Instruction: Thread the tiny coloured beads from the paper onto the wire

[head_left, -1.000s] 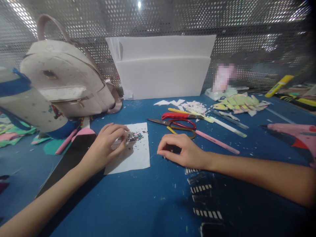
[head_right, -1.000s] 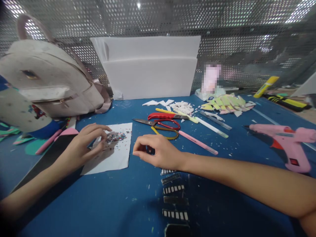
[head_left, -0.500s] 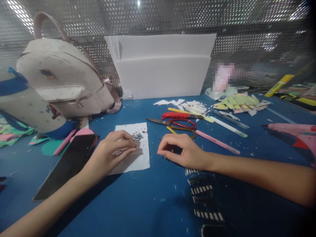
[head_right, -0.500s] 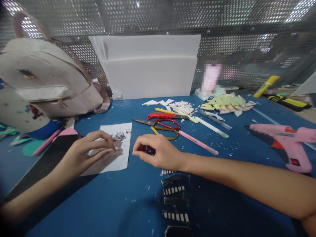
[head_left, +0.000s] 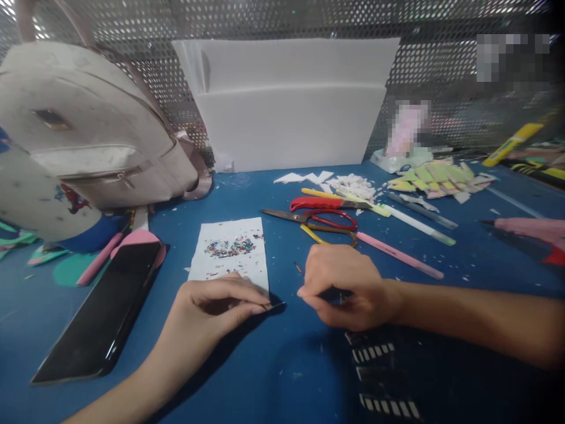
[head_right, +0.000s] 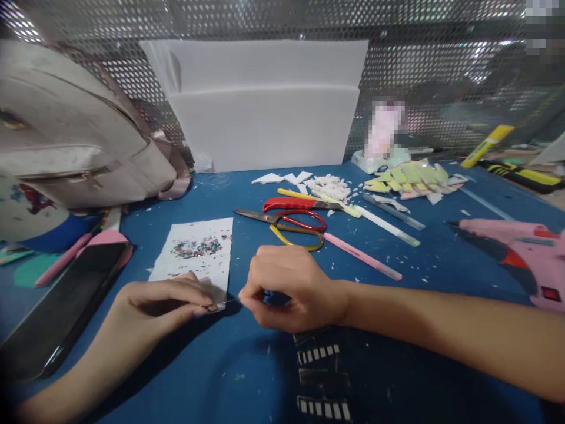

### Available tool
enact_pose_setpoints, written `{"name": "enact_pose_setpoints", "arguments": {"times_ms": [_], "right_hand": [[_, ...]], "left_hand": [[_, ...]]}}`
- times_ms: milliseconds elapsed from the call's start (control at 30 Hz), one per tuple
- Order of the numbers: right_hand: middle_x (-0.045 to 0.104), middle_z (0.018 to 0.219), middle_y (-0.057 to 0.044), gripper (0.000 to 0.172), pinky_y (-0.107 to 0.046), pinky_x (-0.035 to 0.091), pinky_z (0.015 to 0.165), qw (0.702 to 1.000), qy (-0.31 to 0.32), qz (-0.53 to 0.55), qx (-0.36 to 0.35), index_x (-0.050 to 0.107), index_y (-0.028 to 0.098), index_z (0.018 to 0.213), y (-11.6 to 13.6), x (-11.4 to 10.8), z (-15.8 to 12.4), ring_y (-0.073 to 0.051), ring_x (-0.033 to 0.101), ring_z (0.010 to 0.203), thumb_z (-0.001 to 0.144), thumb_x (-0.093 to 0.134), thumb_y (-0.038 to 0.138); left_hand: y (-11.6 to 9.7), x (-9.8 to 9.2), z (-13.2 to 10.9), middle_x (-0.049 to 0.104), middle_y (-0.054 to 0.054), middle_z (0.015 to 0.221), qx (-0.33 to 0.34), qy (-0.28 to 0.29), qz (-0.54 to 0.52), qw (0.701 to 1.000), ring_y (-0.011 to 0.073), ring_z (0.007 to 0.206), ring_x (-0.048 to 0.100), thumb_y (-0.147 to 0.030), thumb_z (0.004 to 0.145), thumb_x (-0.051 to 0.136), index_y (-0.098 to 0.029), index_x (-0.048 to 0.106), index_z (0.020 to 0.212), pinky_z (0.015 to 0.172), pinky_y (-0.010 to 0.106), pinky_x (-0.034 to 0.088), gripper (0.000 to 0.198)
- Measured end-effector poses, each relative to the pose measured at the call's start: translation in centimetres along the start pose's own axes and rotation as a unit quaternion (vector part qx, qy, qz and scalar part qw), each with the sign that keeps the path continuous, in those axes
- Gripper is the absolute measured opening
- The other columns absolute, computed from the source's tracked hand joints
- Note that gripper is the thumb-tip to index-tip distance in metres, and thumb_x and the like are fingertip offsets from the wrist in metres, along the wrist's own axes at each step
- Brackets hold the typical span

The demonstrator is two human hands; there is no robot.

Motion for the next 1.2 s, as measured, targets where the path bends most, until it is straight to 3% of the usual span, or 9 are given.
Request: {"name": "enact_pose_setpoints", "arguments": {"times_ms": [400,1200], "right_hand": [[0.057,0.063,0.002,0.015,-0.029,0.044,0.059,0.999,-0.041,-0.015,0.008,0.049,0.024,0.077,-0.06,-0.95,0.16,-0.012,0.052,0.060,0.081,0.056,0.011],[0.055,0.062,0.001,0.012,-0.026,0.044,0.058,0.999,-0.046,-0.017,-0.010,0.052,0.018,0.074,0.25,-0.70,0.47,-0.011,0.050,0.060,0.080,0.055,0.008]], "left_hand": [[0.13,-0.15,0.12,0.076,-0.002,0.076,-0.016,-0.004,-0.011,1.000,0.0166,0.072,0.071,-0.019,0.079,0.070,-0.030,0.077,0.077,0.069,0.028,0.058,0.013],[0.60,-0.87,0.11,0.077,-0.004,0.076,-0.057,-0.046,-0.031,0.997,0.0117,0.073,0.072,-0.015,0.077,0.069,-0.029,0.078,0.073,0.070,0.015,0.056,0.017]]}}
Point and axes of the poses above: each hand's wrist, its own z-axis towards the middle knuckle, its own x-axis out of the palm, y = z × x, the point moved 9 cm from there along z, towards the middle knuckle
